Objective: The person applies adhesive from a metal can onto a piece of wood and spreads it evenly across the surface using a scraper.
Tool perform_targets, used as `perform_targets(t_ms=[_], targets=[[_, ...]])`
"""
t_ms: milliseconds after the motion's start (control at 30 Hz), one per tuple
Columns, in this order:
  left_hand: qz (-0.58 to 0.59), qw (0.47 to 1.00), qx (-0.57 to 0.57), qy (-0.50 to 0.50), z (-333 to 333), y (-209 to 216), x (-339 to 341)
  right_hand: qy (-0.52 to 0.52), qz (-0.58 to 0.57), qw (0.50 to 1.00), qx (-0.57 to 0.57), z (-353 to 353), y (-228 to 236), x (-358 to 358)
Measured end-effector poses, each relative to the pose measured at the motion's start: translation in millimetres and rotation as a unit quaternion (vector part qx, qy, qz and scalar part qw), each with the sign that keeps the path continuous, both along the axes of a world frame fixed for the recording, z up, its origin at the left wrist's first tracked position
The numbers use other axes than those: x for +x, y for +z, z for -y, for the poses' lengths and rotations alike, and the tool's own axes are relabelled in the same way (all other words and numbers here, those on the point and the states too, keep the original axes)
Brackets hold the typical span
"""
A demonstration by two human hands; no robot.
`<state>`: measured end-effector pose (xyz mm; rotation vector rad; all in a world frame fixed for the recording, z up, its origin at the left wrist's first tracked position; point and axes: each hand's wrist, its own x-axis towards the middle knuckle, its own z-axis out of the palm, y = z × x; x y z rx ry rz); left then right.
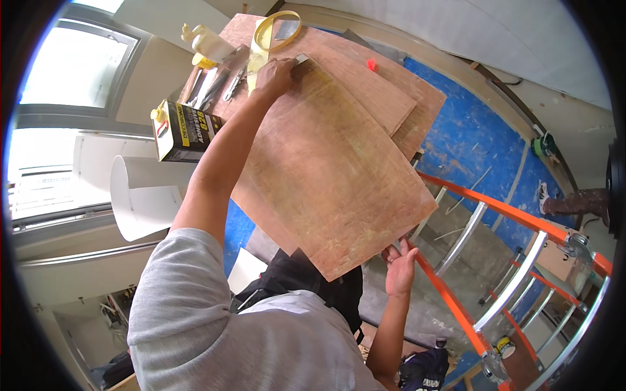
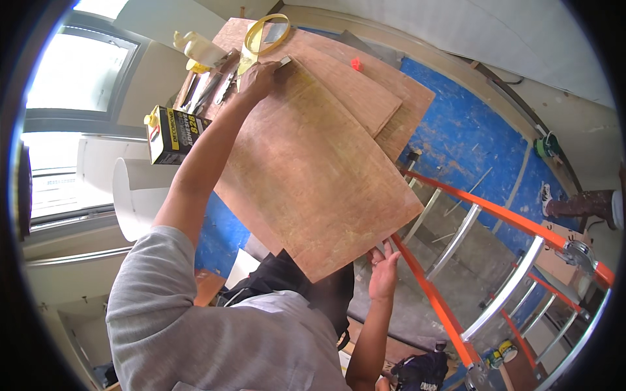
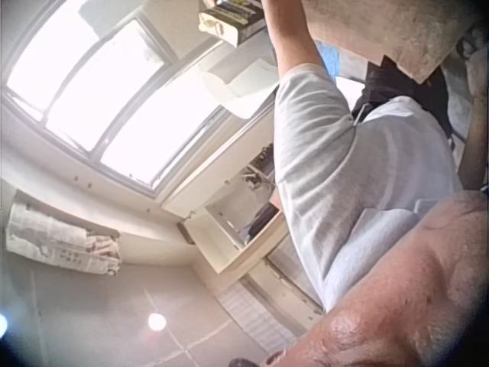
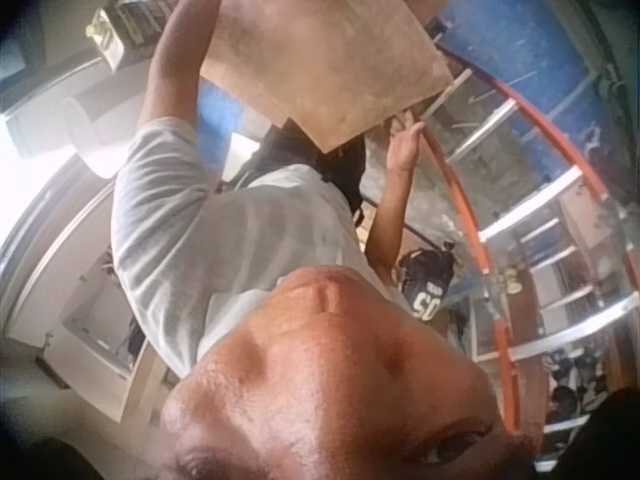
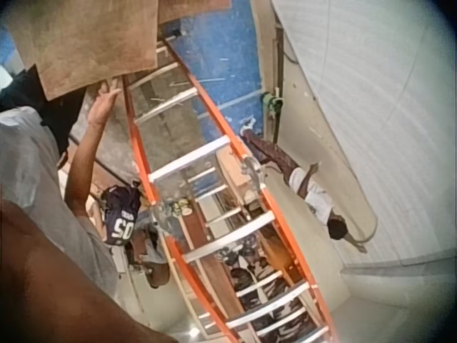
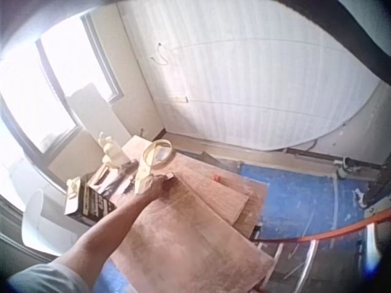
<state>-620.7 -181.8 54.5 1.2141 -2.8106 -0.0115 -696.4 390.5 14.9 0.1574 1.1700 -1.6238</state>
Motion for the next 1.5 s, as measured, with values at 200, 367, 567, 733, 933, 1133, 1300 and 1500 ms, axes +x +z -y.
perform_targets(t_ms=[200,367,567,733,933,1133,1300,1500], targets=[[-0.034,0.999,0.012,-0.029,-18.3,10.9,-4.3,0.008,0.005,1.000,-0.001,-1.5,-1.8,-2.5],[-0.025,0.995,0.034,-0.085,-37.6,3.7,1.6,0.006,0.005,1.000,-0.005,-3.1,-7.1,-1.7],[-0.056,0.992,0.073,0.088,-8.0,28.1,-12.0,0.001,-0.002,1.000,0.002,-0.5,-6.5,-1.6],[-0.032,0.997,0.035,0.064,8.5,23.4,-23.1,0.006,-0.008,1.000,0.002,-0.9,-6.3,-2.4],[-0.027,0.998,-0.021,-0.051,94.3,-67.6,-3.8,0.000,-0.006,1.000,0.007,-3.1,-10.8,-0.9],[-0.016,0.993,-0.012,-0.118,57.9,-51.5,-13.4,-0.004,-0.003,1.000,0.013,-1.0,-7.4,-2.7],[-0.031,0.987,0.023,-0.155,30.4,-45.2,-17.1,-0.014,-0.006,1.000,0.008,-1.1,-14.1,-2.3],[0.086,0.989,0.119,-0.012,-77.0,35.7,-49.7,-0.015,-0.009,1.000,0.011,-1.4,-14.2,-1.5]])
